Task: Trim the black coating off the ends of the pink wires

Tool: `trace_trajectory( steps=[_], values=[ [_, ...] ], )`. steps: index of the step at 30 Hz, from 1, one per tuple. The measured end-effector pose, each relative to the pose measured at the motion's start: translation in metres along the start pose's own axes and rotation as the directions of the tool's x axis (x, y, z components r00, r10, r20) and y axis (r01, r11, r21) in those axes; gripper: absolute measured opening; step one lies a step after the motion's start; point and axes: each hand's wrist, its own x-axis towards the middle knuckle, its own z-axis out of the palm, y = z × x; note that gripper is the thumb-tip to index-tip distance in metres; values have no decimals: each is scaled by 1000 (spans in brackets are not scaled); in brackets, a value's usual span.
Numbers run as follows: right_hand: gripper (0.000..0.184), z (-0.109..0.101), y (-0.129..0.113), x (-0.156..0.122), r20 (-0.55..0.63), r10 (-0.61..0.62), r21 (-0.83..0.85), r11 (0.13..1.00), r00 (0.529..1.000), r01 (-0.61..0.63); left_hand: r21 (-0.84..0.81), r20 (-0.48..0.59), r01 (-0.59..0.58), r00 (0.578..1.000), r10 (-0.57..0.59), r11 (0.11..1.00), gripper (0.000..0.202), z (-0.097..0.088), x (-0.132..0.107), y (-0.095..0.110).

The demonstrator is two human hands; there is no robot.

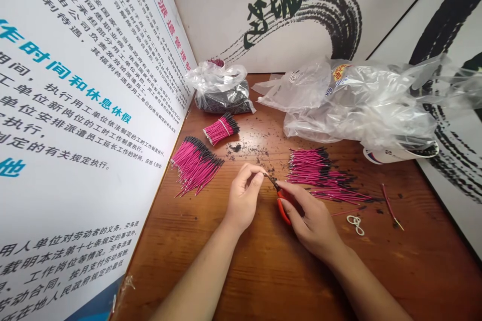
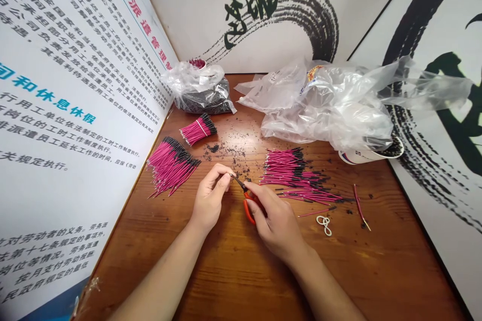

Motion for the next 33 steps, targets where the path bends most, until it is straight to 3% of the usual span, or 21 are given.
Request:
trace_trajectory(
  steps=[6,33],
  values=[
    [29,2,2,-1,-53,30,21,999,998,-29,-7,9,-1,1000,1,1000,16,0,0,0],
    [30,-1,0,0,-17,-32,23,999,999,32,14,-8,-42,999,42,999,14,0,-1,0]
  ],
)
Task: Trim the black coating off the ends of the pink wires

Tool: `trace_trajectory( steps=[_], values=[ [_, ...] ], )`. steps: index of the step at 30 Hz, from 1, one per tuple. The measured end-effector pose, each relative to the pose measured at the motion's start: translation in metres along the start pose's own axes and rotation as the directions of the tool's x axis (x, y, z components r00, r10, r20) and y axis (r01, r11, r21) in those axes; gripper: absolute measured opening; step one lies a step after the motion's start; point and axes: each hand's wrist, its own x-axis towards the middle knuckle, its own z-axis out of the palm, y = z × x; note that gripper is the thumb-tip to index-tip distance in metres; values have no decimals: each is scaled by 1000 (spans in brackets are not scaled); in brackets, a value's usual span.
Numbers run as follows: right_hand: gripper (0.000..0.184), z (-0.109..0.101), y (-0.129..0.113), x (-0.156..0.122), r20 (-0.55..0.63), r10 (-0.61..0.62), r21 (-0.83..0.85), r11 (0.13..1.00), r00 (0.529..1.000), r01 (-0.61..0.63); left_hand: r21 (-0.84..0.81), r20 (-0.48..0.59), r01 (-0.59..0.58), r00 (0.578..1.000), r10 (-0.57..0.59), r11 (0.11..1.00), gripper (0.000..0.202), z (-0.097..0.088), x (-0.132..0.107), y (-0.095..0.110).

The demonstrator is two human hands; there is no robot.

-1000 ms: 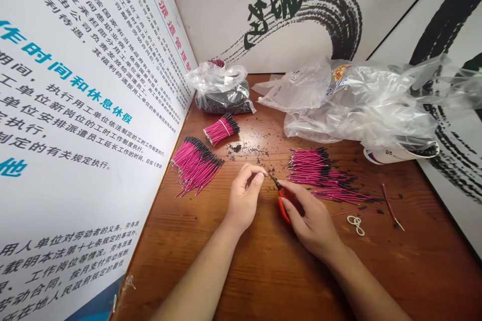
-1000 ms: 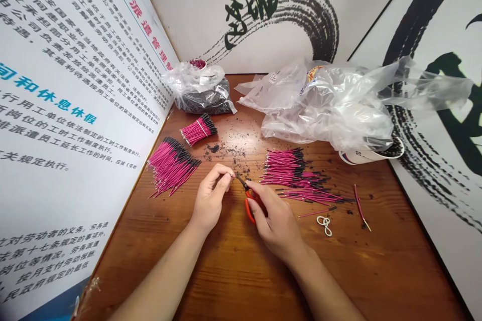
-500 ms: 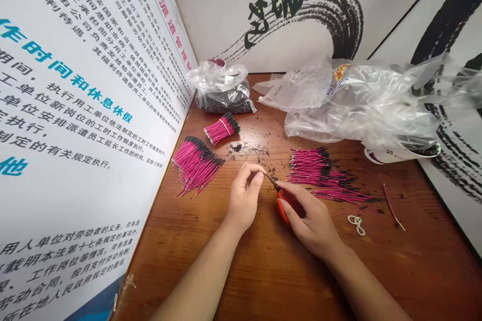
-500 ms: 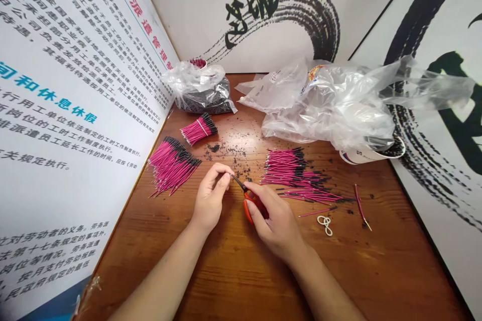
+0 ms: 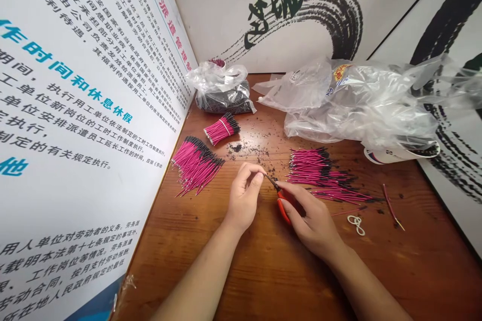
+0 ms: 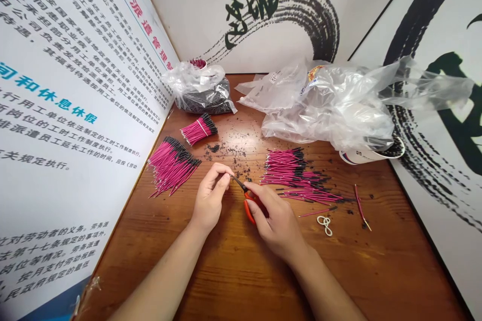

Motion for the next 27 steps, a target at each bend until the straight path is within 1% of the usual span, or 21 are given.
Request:
trace_trajectory(
  steps=[6,11,17,27],
  values=[
    [32,-1,1,0,6,-6,-21,1000,1000,6,7,-3,14,1000,-14,1000,15,0,1,0],
    [30,0,3,0,-38,13,-22,1000,999,-13,6,0,4,1000,-4,1000,14,0,0,-1],
    [30,0,1,-1,3,26,-3,1000,1000,-26,2,-5,-12,1000,12,1000,13,1,-1,-3],
    [30,0,0,0,-6,12,3,1000,1000,-12,19,11,-2,1000,2,1000,14,0,0,-2]
  ],
)
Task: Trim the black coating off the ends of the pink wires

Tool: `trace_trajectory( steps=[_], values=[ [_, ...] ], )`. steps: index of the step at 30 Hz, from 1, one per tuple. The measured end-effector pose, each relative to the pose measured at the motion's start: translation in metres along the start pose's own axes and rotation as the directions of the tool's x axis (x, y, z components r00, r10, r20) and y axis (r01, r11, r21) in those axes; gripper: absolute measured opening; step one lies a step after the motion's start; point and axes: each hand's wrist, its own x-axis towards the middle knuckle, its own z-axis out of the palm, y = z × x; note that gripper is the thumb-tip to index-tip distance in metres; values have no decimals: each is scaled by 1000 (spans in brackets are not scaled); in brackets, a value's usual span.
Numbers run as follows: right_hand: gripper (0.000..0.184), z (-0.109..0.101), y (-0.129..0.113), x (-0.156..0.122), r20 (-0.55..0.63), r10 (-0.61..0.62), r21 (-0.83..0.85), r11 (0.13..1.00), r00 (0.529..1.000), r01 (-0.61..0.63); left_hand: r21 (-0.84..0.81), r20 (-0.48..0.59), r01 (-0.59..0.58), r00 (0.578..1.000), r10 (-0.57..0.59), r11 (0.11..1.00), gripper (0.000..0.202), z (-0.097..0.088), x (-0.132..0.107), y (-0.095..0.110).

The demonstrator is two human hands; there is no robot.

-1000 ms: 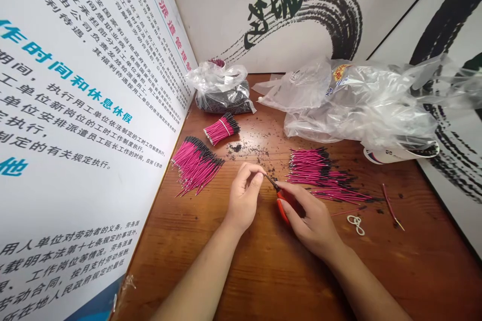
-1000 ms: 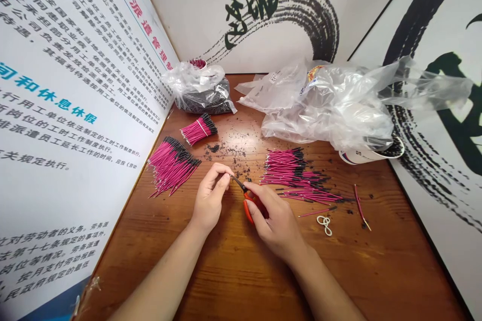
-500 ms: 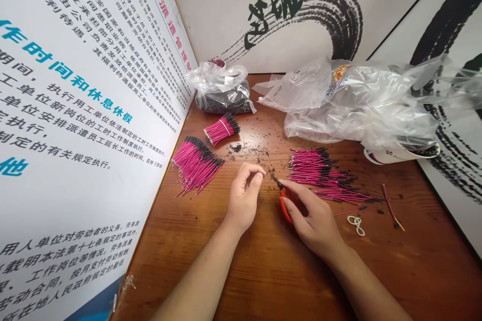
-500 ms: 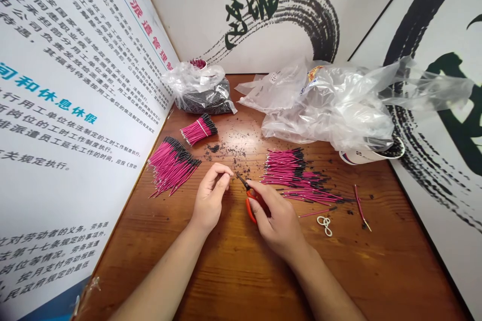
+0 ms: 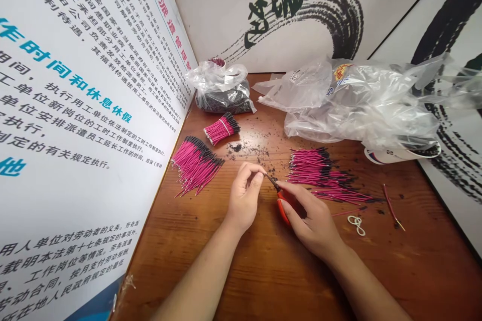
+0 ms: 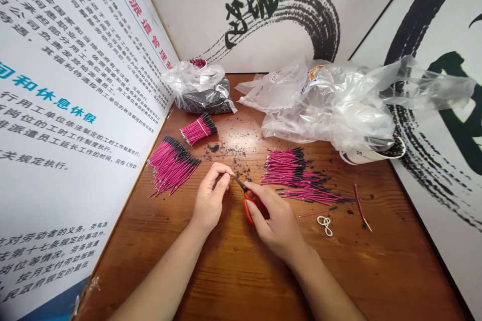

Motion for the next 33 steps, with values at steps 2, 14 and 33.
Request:
trace_trajectory(
  steps=[2,14,33],
  values=[
    [30,0,0,0,-2,-5,-2,1000,1000,5,-2,1,2,1000,-2,1000,14,0,0,0],
    [30,-1,1,1,28,24,-11,1000,999,-24,5,-6,15,1000,-15,1000,17,0,1,1],
    [29,1,2,-1,18,66,-18,998,998,-66,-28,-21,8,1000,-9,1000,14,0,0,-3]
  ],
)
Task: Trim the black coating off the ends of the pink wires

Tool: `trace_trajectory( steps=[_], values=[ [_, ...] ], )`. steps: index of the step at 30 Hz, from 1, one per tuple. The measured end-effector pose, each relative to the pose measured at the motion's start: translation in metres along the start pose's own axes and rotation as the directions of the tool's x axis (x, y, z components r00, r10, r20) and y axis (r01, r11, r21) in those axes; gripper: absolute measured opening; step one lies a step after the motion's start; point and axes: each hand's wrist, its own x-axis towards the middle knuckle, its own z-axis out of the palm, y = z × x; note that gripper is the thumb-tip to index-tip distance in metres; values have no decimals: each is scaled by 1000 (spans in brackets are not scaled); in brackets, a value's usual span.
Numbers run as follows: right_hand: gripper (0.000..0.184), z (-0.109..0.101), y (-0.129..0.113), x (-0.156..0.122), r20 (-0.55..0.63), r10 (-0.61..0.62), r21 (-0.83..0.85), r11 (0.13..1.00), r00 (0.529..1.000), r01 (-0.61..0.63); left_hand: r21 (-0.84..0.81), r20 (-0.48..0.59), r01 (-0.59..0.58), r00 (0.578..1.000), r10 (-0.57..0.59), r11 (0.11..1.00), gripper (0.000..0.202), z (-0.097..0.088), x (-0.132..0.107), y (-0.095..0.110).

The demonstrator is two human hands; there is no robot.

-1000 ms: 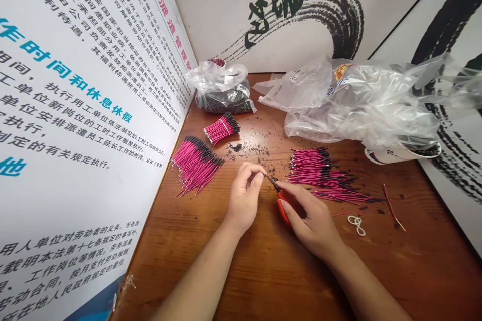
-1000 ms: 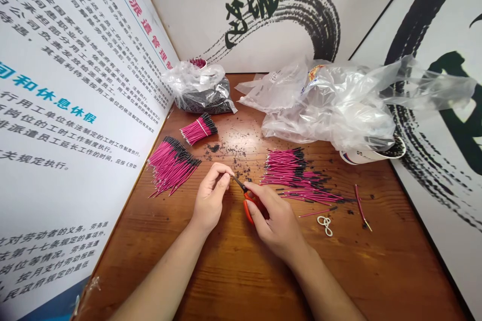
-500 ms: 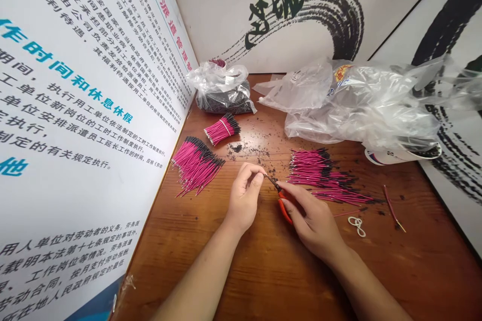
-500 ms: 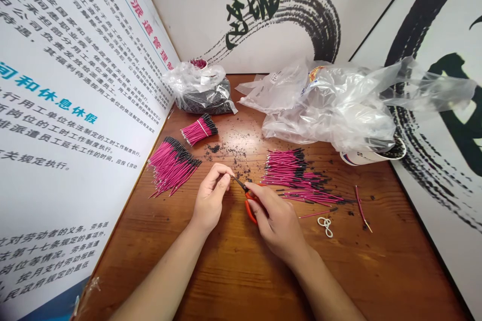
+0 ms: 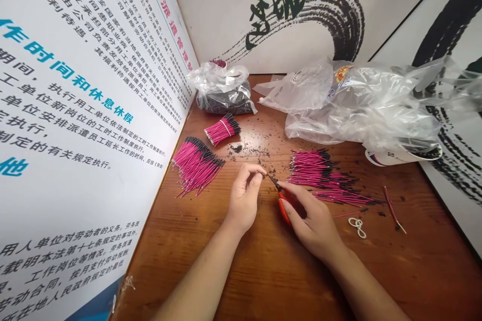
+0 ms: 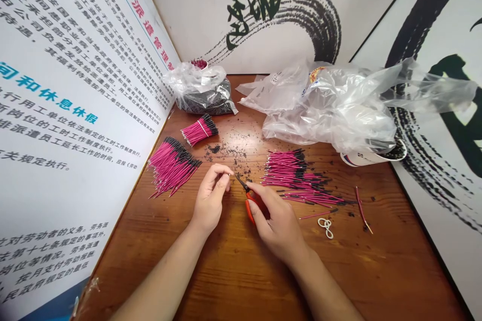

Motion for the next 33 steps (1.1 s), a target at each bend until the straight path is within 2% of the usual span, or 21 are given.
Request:
trace_trajectory(
  steps=[13,33],
  values=[
    [30,-2,-3,0,2,3,28,1000,1000,-3,-65,10,36,999,-35,997,15,2,-2,-5],
    [29,-2,-3,-1,5,-31,34,999,1000,30,2,28,24,999,-24,1000,16,2,-1,2]
  ],
)
